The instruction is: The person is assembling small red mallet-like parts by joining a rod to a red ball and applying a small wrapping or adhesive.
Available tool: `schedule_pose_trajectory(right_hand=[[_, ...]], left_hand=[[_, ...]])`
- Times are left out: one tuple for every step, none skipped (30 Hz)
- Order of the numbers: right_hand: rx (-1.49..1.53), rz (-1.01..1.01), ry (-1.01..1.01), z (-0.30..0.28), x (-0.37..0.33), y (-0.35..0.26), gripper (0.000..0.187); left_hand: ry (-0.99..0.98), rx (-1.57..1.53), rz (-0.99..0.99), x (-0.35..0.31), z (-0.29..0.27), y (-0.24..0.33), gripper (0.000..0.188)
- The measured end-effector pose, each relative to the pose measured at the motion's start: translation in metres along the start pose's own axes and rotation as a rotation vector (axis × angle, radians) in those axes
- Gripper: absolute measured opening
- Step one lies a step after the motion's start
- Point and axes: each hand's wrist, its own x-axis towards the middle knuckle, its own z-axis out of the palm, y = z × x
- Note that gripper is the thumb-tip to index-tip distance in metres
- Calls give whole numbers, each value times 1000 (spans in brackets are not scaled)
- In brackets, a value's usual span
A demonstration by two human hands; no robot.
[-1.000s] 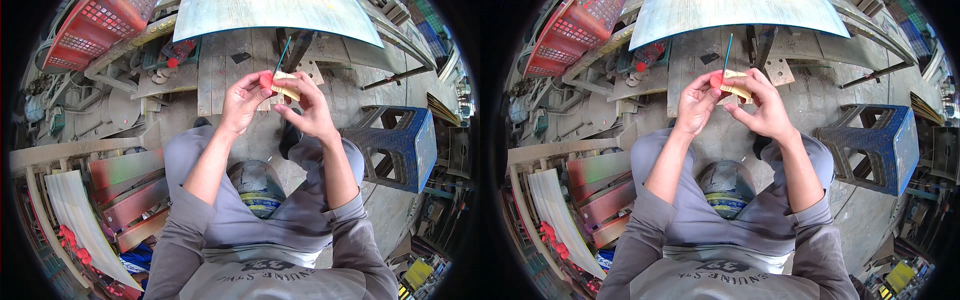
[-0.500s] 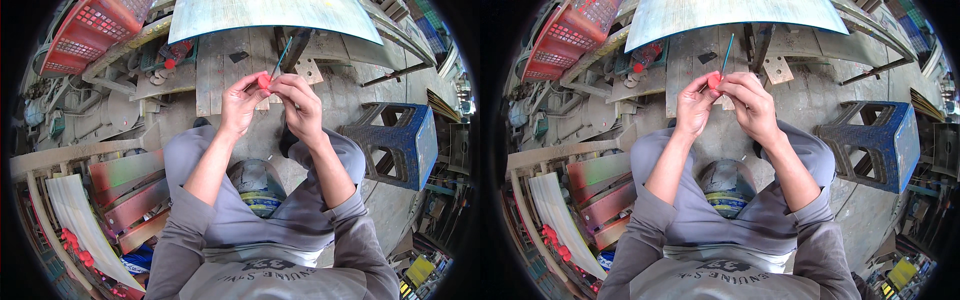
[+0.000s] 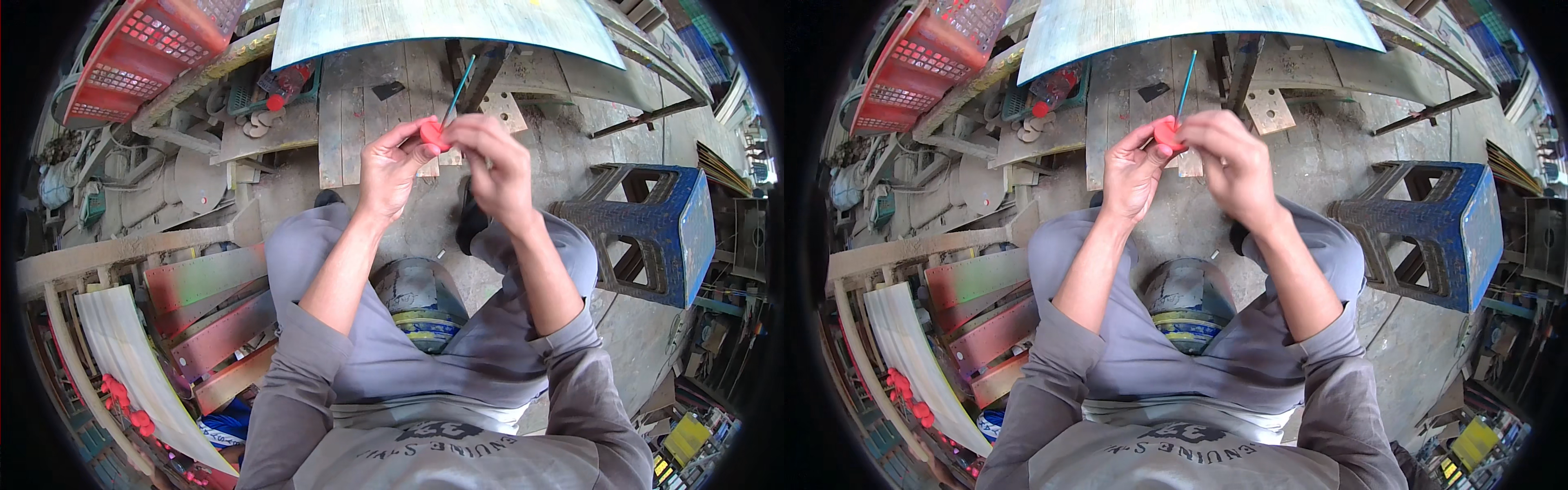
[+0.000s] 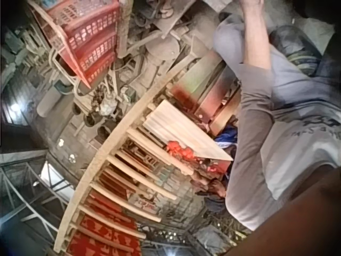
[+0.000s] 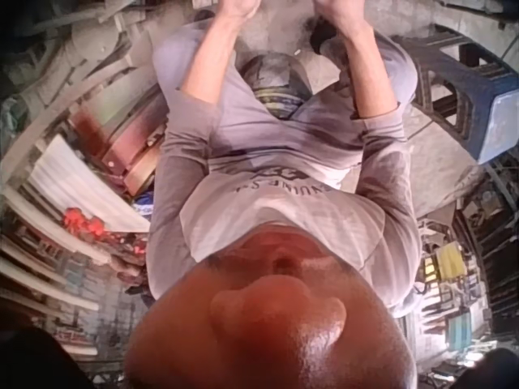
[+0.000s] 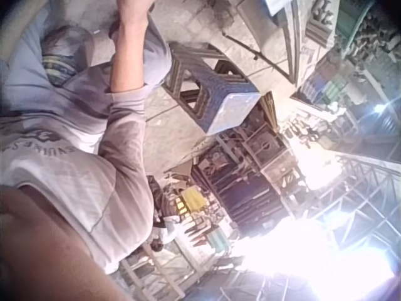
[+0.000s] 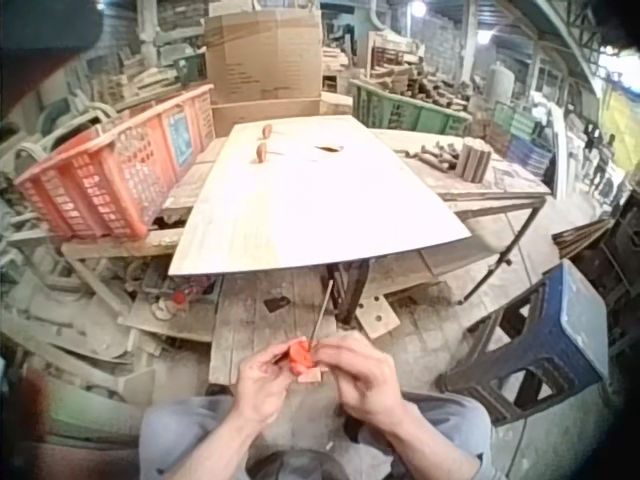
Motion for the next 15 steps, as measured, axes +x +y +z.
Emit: schedule_pose_trajectory(right_hand=[[-1,-69,-21,1,-1,-4,19],[8,-80,-5,2,-2,-5,20],[10,-78,-2,1,-2,-4,20],[-18,-55,-2,-2,-1,-2,20],[-47,-32,-1,-3,1,1,21],[-44,40,19,-4,2,5,22],[-46,40,22,-4,1,6,22],[-47,-8,19,-4,0,4,22],[-42,-58,14,-2,-1,3,22],[-31,-103,-9,-1,-1,-6,21],[-28,-106,-9,-1,1,-4,21],[-48,-74,8,-2,-1,-2,21],[-68,-42,25,-3,-2,1,21],[-73,22,37,-3,-1,6,22],[-74,22,39,-3,-1,6,22]], left_hand=[[-7,4,1,1,-1,0,40],[-10,5,4,2,-1,-1,40],[-19,-24,-1,1,1,1,39],[-29,-52,-6,0,2,2,39],[-29,-49,-9,-1,2,3,39],[-39,-61,-20,-1,4,3,39],[-49,-73,-32,0,5,3,39],[-52,-73,-33,0,4,2,39],[-33,-51,-26,0,2,2,39],[-14,-28,-20,0,1,2,40],[-14,-26,-17,2,0,1,40],[-33,-45,-21,2,3,2,40],[-52,-64,-25,1,5,3,40],[-53,-65,-34,-1,5,2,40],[-55,-87,-39,0,5,3,40]])
